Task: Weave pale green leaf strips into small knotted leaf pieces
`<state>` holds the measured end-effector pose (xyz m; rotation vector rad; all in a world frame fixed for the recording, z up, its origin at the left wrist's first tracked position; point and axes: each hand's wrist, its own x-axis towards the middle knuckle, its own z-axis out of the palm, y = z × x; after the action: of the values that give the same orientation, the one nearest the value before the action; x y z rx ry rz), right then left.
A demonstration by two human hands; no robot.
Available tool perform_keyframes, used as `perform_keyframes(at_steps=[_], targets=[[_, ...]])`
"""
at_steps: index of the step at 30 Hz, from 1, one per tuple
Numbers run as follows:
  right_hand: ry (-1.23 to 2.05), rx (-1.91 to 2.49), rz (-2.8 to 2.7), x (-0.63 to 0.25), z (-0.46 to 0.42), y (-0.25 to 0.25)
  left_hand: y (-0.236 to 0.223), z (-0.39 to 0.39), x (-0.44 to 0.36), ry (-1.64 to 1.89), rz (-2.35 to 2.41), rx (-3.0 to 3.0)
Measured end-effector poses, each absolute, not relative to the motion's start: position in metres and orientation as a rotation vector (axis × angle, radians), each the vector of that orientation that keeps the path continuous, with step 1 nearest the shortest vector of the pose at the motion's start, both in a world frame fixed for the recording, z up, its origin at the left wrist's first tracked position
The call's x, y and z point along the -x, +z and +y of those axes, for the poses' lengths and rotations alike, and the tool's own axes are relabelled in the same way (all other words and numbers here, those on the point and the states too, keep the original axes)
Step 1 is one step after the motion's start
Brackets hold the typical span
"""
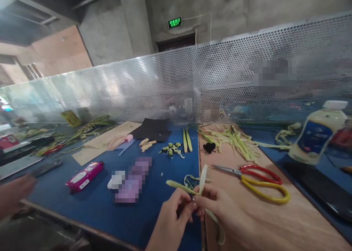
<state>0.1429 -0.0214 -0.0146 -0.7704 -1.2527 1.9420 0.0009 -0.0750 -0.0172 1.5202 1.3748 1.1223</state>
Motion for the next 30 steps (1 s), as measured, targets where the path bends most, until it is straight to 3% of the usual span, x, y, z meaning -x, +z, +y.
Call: perform_keyframes(at_steps=[6,17,30], targets=[[1.773,0.96,-1.346,-0.14,-0.02,-0.023,-0.017,-0.076,0.002,1.06,1.4,-1.498],[1.815,0.982,-1.323,-0.145,-0.022,-0.02,-0.012,-0.075,0.002,1.049,1.383,-1.411],[1.507,0.923,-1.621,-0.144,-0.036,-0.01,-0.012,-0.076,-0.036,1.335,1.512,-1.118]])
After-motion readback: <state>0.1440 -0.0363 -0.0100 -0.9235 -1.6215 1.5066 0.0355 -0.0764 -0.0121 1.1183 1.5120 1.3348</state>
